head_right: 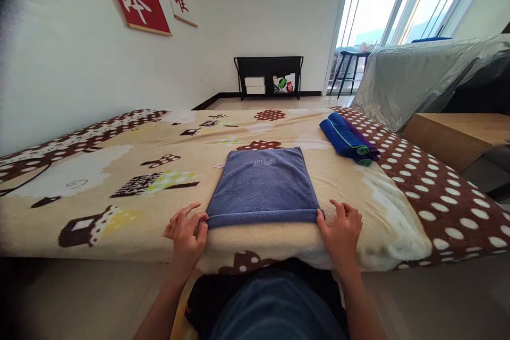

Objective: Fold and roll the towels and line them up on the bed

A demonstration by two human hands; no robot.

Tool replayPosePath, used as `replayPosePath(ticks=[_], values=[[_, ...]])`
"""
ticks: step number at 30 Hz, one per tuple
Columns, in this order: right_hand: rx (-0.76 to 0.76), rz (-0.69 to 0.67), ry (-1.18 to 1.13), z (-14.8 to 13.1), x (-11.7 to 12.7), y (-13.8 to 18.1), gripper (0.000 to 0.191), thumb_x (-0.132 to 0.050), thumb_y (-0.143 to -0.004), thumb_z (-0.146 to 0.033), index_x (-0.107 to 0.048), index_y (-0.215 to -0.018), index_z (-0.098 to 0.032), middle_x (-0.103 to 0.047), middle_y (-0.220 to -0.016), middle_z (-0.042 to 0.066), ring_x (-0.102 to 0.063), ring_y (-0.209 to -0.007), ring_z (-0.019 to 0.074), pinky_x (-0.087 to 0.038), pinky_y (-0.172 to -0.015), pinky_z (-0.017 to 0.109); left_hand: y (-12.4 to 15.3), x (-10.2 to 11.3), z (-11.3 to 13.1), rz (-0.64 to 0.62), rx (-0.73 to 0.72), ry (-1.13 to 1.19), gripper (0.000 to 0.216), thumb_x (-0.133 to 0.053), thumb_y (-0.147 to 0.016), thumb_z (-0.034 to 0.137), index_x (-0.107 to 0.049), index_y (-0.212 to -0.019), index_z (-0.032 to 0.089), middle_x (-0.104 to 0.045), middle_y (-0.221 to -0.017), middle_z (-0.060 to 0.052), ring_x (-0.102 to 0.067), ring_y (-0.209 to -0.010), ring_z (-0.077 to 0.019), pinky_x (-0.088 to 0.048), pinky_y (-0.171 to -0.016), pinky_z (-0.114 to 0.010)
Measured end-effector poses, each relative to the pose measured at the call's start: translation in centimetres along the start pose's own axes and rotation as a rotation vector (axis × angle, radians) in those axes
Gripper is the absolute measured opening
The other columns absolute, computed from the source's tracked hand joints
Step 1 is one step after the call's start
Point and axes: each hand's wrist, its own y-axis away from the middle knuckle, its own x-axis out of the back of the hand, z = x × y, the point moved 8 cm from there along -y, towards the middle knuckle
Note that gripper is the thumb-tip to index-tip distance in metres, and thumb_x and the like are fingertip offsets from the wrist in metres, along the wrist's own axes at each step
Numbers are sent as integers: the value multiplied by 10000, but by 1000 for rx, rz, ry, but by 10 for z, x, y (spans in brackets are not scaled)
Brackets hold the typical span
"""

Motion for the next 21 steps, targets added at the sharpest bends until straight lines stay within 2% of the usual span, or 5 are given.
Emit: replayPosePath(ticks=[4, 7, 12, 16, 21], values=[[-9, 52, -2, -6, 6, 0, 416, -595, -886, -480, -660, -1158, -172, -573, -1189, 170, -525, -1050, 322, -401, -923, 493, 0, 2, 8, -20, -7, -31, 102, -558, -918, 273, -642, -880, 230, -603, -1294, -110, -475, -1258, -352, -279, -1036, -563], [-9, 81, -22, -14, 11, 2, 383, -576, -911, -472, -656, -1153, -186, -582, -1216, 158, -531, -1069, 320, -385, -942, 492, 0, 4, 19, 5, -7, -113, 159, -639, -897, 373, -621, -871, 217, -598, -1306, -128, -482, -1262, -368, -235, -1057, -589], [-2, 97, -87, -23, 17, 9, 290, -584, -936, -432, -684, -1077, -199, -589, -1207, 143, -549, -1060, 290, -382, -967, 475, 12, 1, 36, 77, -106, -152, 94, -609, -930, 260, -670, -997, 236, -642, -1233, -120, -553, -1179, -332, -311, -1020, -538], [-6, 89, -109, -23, 17, 12, 229, -576, -954, -396, -725, -959, -222, -614, -1171, 117, -555, -1044, 272, -376, -958, 462, 27, -14, 56, 20, -311, -19, 344, -491, -954, 100, -655, -1211, 260, -690, -1130, -99, -633, -1089, -260, -400, -993, -447], [-7, 6, -134, -29, 16, 15, 273, -539, -975, -397, -742, -997, -216, -630, -1198, 128, -549, -1085, 297, -355, -997, 507, 35, -27, 87, -116, -456, 129, 582, -450, -945, 75, -427, -1501, 247, -644, -1326, -104, -578, -1277, -253, -423, -1090, -440]])
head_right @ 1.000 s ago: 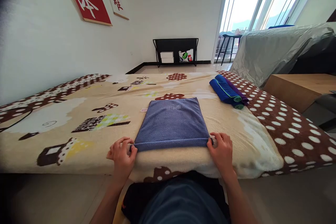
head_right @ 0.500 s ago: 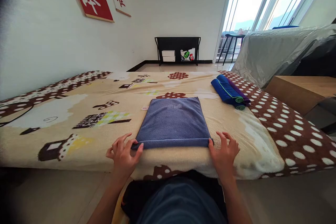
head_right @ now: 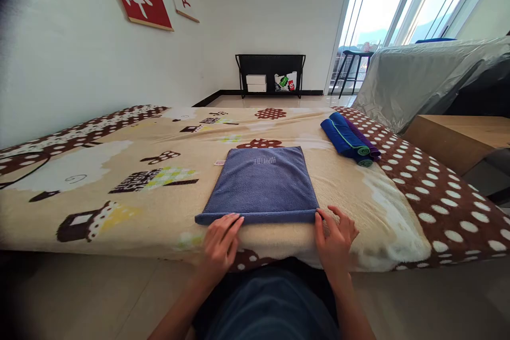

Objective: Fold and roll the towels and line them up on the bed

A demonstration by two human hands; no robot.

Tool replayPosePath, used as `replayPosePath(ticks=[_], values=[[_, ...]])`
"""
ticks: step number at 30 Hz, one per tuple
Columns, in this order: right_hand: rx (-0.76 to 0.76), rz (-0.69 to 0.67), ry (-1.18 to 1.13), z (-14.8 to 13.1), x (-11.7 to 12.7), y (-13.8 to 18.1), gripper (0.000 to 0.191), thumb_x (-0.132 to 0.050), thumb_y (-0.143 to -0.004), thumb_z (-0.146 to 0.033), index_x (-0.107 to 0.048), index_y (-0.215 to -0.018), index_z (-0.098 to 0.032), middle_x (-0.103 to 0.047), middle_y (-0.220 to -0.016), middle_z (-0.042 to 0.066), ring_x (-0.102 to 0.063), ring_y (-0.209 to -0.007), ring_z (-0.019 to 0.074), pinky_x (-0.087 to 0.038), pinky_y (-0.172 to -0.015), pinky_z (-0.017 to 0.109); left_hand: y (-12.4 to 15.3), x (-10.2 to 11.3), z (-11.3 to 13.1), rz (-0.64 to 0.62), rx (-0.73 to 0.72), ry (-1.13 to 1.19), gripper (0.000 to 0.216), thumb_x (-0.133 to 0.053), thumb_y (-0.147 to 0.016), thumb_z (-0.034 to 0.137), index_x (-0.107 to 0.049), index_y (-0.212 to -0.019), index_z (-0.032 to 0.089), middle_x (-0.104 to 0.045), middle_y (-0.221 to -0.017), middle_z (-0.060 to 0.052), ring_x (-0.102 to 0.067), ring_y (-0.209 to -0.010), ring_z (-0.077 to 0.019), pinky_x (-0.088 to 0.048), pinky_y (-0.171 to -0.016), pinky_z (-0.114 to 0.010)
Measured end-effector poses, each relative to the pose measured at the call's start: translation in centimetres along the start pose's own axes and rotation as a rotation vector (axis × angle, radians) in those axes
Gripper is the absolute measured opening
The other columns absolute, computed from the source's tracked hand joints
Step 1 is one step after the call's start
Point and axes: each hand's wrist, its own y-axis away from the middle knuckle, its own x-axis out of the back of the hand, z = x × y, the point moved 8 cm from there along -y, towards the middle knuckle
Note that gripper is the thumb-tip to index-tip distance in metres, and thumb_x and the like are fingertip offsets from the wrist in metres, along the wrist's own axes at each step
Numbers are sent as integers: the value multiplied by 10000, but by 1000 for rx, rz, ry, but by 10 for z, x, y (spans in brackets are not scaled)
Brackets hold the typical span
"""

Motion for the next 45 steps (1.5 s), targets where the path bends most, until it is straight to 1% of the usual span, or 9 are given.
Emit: replayPosePath(ticks=[3, 5, 10, 13, 16, 21, 25, 35, 45], values=[[-9, 6, 28, -15, 4, 5, 268, -543, -976, -368, -723, -1121, -232, -593, -1316, 138, -534, -1192, 339, -324, -1047, 570, -8, -12, 18, -119, -58, 20, 627, -446, -957, 123, -316, -1563, 213, -518, -1497, -110, -439, -1426, -269, -382, -1159, -477], [75, -31, -4, -39, 2, 9, 342, -533, -980, -318, -639, -1299, -256, -507, -1454, 136, -490, -1305, 352, -314, -1084, 582, -11, -17, 26, -163, -74, -4, 634, -457, -965, 152, -284, -1574, 183, -466, -1541, -114, -379, -1466, -269, -356, -1182, -488], [540, -409, -193, -130, -27, 29, 598, -429, -1000, -186, -297, -1582, -224, -383, -1585, 64, -339, -1480, 255, -329, -1183, 479, -14, -21, 30, -159, -83, -53, 639, -453, -962, 140, -266, -1573, 133, -474, -1531, -125, -355, -1479, -258, -334, -1193, -481], [630, -541, -168, -150, -43, 36, 610, -413, -1013, -219, -247, -1599, -184, -366, -1591, 48, -326, -1489, 227, -312, -1212, 461, -12, -21, 26, -161, -107, -56, 638, -464, -953, 140, -287, -1566, 122, -493, -1516, -127, -378, -1466, -258, -340, -1190, -471], [603, -528, -96, -127, -47, 32, 595, -431, -1026, -263, -265, -1593, -190, -380, -1580, 41, -344, -1480, 222, -302, -1213, 464, -6, -14, 8, -122, -115, -34, 630, -471, -944, 112, -324, -1556, 154, -539, -1481, -105, -432, -1434, -239, -360, -1178, -455], [509, -434, 3, -44, -27, 14, 569, -475, -1027, -291, -314, -1571, -242, -468, -1524, 24, -410, -1442, 211, -300, -1193, 449, 16, 11, -40, 13, -34, -82, 630, -532, -909, 96, -411, -1517, 205, -611, -1405, -103, -545, -1340, -257, -392, -1132, -479], [493, -473, 10, -7, -19, 7, 512, -457, -1033, -302, -380, -1537, -254, -478, -1516, 15, -417, -1437, 205, -330, -1165, 433, 25, 21, -55, 47, -5, -131, 634, -568, -872, 90, -458, -1483, 217, -639, -1368, -105, -603, -1271, -267, -383, -1117, -489], [469, -409, -13, -7, -20, 5, 443, -476, -1019, -300, -488, -1459, -256, -567, -1440, 24, -482, -1391, 214, -361, -1120, 430, 33, 39, -83, 102, 130, -157, 463, -574, -866, 131, -581, -1315, 245, -697, -1281, -81, -597, -1261, -298, -337, -1074, -497], [492, -330, -51, -7, -18, 5, 469, -505, -998, -275, -484, -1466, -266, -584, -1422, 24, -513, -1363, 224, -381, -1097, 426, 36, 37, -92, 76, 182, -109, 361, -524, -904, 194, -608, -1252, 245, -643, -1363, -92, -558, -1300, -300, -294, -1071, -477]])
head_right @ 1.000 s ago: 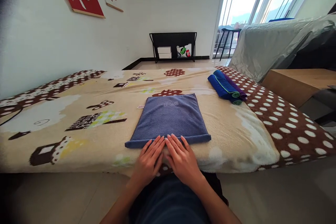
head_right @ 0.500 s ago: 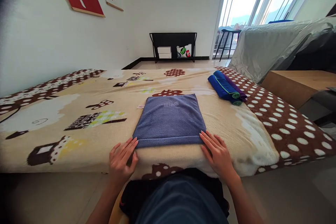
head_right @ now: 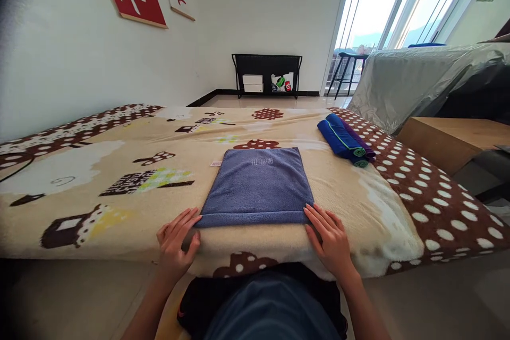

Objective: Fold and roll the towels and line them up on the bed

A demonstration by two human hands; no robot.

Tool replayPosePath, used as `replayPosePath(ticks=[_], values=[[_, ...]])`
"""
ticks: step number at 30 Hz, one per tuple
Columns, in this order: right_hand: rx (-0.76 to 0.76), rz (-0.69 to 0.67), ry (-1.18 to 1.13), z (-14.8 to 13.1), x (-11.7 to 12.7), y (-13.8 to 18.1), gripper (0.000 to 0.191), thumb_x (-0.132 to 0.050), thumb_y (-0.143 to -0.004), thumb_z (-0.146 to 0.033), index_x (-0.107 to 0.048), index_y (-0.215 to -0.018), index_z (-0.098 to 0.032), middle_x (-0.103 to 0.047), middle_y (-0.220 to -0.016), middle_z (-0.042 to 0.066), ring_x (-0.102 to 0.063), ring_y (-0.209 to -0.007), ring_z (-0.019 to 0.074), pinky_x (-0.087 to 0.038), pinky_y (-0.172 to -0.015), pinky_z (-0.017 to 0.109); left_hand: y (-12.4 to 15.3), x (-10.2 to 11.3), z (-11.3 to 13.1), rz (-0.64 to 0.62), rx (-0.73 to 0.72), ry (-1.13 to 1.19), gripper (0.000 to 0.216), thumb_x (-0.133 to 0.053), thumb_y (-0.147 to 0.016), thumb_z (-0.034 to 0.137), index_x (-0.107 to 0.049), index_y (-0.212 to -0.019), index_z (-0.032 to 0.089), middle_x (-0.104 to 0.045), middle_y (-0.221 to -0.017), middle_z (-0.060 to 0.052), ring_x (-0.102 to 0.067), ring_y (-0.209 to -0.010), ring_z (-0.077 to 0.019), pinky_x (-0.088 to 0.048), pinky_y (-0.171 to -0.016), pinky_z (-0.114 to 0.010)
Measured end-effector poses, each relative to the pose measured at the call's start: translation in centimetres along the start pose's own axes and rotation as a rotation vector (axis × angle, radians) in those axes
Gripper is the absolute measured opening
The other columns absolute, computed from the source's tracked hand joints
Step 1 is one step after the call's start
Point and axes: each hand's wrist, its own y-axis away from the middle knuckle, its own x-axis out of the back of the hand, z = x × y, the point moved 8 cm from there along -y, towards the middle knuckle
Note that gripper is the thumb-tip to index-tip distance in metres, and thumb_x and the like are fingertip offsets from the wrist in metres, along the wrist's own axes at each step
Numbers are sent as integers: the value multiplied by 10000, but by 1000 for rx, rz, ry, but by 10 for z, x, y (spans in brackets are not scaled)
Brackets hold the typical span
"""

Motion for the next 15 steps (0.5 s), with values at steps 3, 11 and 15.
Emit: replayPosePath(ticks=[3, 11, 15], values=[[-6, -4, 3, 0, -1, 1, 472, -506, -999, -272, -476, -1470, -267, -584, -1423, 23, -509, -1366, 225, -373, -1100, 428, -1, 1, 2, 9, -3, 0, 351, -521, -905, 200, -610, -1242, 242, -648, -1353, -91, -567, -1286, -297, -295, -1067, -473], [-69, -4, 35, 1, 0, 2, 482, -514, -991, -280, -474, -1472, -281, -583, -1426, 17, -482, -1388, 235, -367, -1111, 445, -8, 4, 2, -8, 63, -20, 277, -521, -916, 216, -633, -1167, 254, -625, -1376, -94, -528, -1324, -302, -272, -1098, -491], [-106, 23, 77, 2, 5, 3, 477, -534, -976, -295, -505, -1452, -294, -530, -1478, 36, -468, -1399, 268, -373, -1110, 477, -13, 8, 7, -2, 89, -92, 259, -557, -904, 214, -645, -1145, 249, -591, -1416, -113, -519, -1330, -332, -269, -1107, -541]])
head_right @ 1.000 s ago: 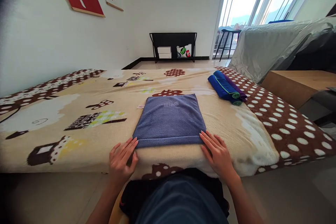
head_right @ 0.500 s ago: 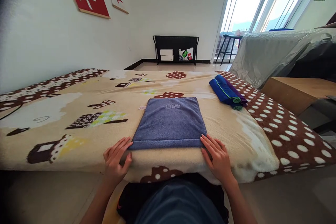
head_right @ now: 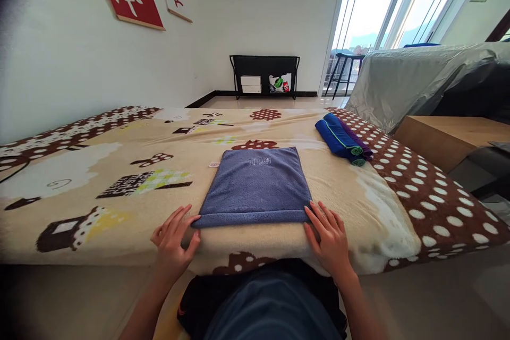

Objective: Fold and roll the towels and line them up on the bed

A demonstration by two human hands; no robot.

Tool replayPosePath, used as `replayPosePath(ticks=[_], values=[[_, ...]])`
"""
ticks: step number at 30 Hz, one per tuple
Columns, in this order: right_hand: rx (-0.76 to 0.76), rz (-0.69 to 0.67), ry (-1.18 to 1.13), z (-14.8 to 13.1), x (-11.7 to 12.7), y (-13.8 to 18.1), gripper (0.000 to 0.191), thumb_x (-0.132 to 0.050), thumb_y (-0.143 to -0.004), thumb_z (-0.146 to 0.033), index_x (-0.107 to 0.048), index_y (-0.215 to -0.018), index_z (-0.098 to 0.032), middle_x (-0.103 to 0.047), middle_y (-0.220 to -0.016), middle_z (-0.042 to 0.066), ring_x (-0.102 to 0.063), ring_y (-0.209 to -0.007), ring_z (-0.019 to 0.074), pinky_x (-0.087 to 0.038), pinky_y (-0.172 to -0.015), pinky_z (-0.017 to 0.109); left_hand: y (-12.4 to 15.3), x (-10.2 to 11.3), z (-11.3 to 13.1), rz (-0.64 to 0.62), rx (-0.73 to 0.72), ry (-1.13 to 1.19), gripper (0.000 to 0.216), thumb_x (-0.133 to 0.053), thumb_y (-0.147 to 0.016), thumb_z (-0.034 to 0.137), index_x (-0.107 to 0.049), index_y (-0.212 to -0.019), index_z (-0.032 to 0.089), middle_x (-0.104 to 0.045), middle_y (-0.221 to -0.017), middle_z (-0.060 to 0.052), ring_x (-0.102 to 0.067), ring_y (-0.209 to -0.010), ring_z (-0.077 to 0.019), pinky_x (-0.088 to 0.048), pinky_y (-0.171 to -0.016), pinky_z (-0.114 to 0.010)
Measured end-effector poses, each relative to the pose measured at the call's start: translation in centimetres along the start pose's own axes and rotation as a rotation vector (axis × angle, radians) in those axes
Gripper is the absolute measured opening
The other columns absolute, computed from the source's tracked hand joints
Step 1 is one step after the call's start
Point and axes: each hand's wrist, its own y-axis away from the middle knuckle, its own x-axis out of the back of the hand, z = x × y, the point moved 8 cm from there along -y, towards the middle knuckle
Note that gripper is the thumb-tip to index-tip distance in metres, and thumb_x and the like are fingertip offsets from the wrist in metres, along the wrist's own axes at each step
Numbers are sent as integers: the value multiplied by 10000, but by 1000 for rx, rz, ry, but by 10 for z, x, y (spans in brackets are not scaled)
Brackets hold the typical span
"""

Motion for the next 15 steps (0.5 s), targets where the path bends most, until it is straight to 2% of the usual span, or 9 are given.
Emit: replayPosePath(ticks=[3, 5, 7, 9, 10, 12, 15], values=[[-28, 73, 26, -19, 6, -4, 508, -526, -969, -243, -483, -1472, -295, -438, -1548, 71, -435, -1422, 296, -354, -1119, 516, -2, 0, 27, 52, -18, -73, 378, -536, -904, 140, -613, -1263, 232, -556, -1457, -131, -527, -1335, -325, -252, -1136, -557], [32, 76, -26, -51, 4, -11, 567, -491, -965, -182, -418, -1519, -279, -409, -1564, 82, -410, -1440, 284, -349, -1133, 512, -3, -13, 66, 8, -171, -34, 526, -455, -917, 67, -513, -1420, 211, -540, -1478, -122, -501, -1375, -281, -282, -1159, -509], [152, 10, -115, -92, -5, -20, 610, -448, -957, -135, -364, -1552, -240, -417, -1558, 78, -378, -1462, 258, -346, -1161, 487, -2, -30, 109, -73, -364, 56, 619, -379, -921, 20, -388, -1521, 173, -536, -1485, -108, -452, -1420, -233, -333, -1168, -446], [221, -60, -171, -122, -16, -30, 606, -426, -956, -124, -360, -1554, -196, -427, -1552, 73, -352, -1476, 239, -337, -1187, 468, -2, -42, 135, -90, -460, 119, 636, -362, -926, 16, -320, -1551, 128, -546, -1473, -117, -430, -1435, -214, -373, -1164, -418], [225, -87, -178, -129, -20, -34, 590, -427, -964, -136, -369, -1549, -183, -431, -1549, 69, -348, -1479, 233, -334, -1196, 463, -4, -45, 139, -88, -465, 128, 630, -377, -933, 30, -310, -1553, 118, -549, -1468, -124, -433, -1434, -215, -382, -1164, -420], [206, -123, -166, -126, -24, -38, 550, -437, -990, -176, -391, -1538, -187, -440, -1544, 56, -358, -1474, 224, -336, -1201, 458, -8, -49, 130, -116, -441, 118, 613, -427, -950, 85, -314, -1552, 123, -545, -1471, -126, -443, -1427, -226, -387, -1162, -432], [186, -164, -136, -91, -22, -32, 522, -455, -1014, -235, -401, -1533, -224, -456, -1533, 39, -389, -1457, 217, -354, -1191, 460, -9, -43, 89, -199, -402, 78, 587, -480, -968, 164, -349, -1540, 173, -530, -1490, -101, -458, -1416, -234, -379, -1154, -438]])
